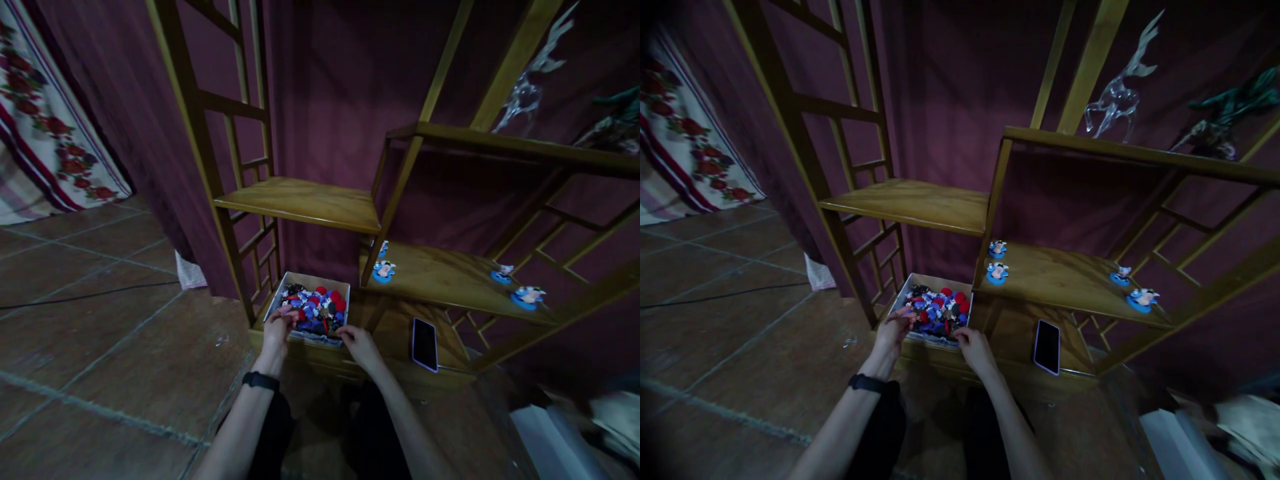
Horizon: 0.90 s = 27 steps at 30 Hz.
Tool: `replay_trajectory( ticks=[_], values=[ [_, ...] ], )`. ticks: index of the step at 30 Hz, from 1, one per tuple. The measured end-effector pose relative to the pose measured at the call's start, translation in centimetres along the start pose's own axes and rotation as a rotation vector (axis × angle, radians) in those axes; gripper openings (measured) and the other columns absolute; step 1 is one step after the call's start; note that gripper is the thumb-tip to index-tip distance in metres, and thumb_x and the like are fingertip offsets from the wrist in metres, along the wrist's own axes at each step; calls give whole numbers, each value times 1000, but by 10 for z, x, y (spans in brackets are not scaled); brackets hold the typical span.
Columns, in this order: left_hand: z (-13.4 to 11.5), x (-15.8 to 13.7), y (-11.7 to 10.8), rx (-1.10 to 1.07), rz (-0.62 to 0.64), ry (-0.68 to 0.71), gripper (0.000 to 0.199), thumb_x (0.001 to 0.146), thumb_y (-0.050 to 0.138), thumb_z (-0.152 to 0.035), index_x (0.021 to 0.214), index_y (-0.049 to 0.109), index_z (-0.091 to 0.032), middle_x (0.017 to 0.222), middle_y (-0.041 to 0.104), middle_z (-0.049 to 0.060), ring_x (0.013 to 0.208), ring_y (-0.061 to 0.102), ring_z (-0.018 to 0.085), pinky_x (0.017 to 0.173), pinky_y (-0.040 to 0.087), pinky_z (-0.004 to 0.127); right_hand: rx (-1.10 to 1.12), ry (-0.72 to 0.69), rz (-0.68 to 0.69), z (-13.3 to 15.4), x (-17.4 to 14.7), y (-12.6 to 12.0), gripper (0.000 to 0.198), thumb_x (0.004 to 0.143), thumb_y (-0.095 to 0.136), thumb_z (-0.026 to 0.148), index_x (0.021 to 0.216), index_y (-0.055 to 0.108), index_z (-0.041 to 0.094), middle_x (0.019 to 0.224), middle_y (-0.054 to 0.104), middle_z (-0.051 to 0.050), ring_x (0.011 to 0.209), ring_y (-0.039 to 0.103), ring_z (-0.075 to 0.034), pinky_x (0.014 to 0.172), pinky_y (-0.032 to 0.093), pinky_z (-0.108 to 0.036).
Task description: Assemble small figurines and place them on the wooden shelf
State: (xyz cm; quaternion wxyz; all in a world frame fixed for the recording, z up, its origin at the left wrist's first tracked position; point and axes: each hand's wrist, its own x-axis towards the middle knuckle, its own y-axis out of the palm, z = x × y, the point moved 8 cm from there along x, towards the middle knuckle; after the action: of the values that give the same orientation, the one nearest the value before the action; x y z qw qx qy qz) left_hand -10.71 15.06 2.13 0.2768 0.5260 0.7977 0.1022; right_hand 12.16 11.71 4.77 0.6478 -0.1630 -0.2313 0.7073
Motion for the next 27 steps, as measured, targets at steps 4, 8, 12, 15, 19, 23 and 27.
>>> replay_trajectory(
  ticks=[4,8,12,15,19,23,27],
  values=[
    [-2,26,20,-4,-12,17,28,62,50,4,85,59,-10,63,64,3,49,58,8,47,44,17,-31,4,-38,-14,28,2,24,78,46,22,87,67,26,88,70,-1,84,64,-17,78,47,-31],
    [2,49,34,-2,-9,11,28,63,50,3,87,59,-9,65,64,4,51,59,8,49,45,18,-37,41,-69,-29,58,8,24,79,45,22,90,66,25,89,69,-1,84,63,-17,77,47,-30],
    [13,61,36,17,-10,-49,30,66,49,3,92,57,-9,65,64,4,51,59,8,48,44,17,-56,58,-75,-36,87,17,26,81,41,20,94,63,24,96,66,-1,89,61,-15,81,45,-28],
    [18,65,37,7,28,-113,28,69,51,1,94,57,-9,68,65,6,54,60,9,48,45,16,-137,62,-83,-40,101,23,27,82,39,17,94,62,24,98,64,-2,91,59,-14,84,43,-27],
    [16,71,38,-37,68,-189,21,73,52,-1,91,58,-10,71,65,6,55,61,9,48,46,16,-307,56,-33,-48,108,32,28,80,41,12,93,63,25,99,63,-3,93,57,-16,84,40,-26],
    [18,77,36,-116,49,-287,20,76,50,-1,90,58,-12,70,64,4,54,61,8,48,47,15,-392,55,33,-54,111,40,31,80,41,11,98,62,25,102,62,-4,95,57,-17,83,40,-27],
    [23,78,44,-192,66,-357,20,77,50,-1,91,57,-12,69,64,4,54,61,8,47,48,16,-442,17,109,-51,112,51,30,79,44,12,100,62,25,105,59,-4,99,53,-18,84,39,-27]
  ],
)
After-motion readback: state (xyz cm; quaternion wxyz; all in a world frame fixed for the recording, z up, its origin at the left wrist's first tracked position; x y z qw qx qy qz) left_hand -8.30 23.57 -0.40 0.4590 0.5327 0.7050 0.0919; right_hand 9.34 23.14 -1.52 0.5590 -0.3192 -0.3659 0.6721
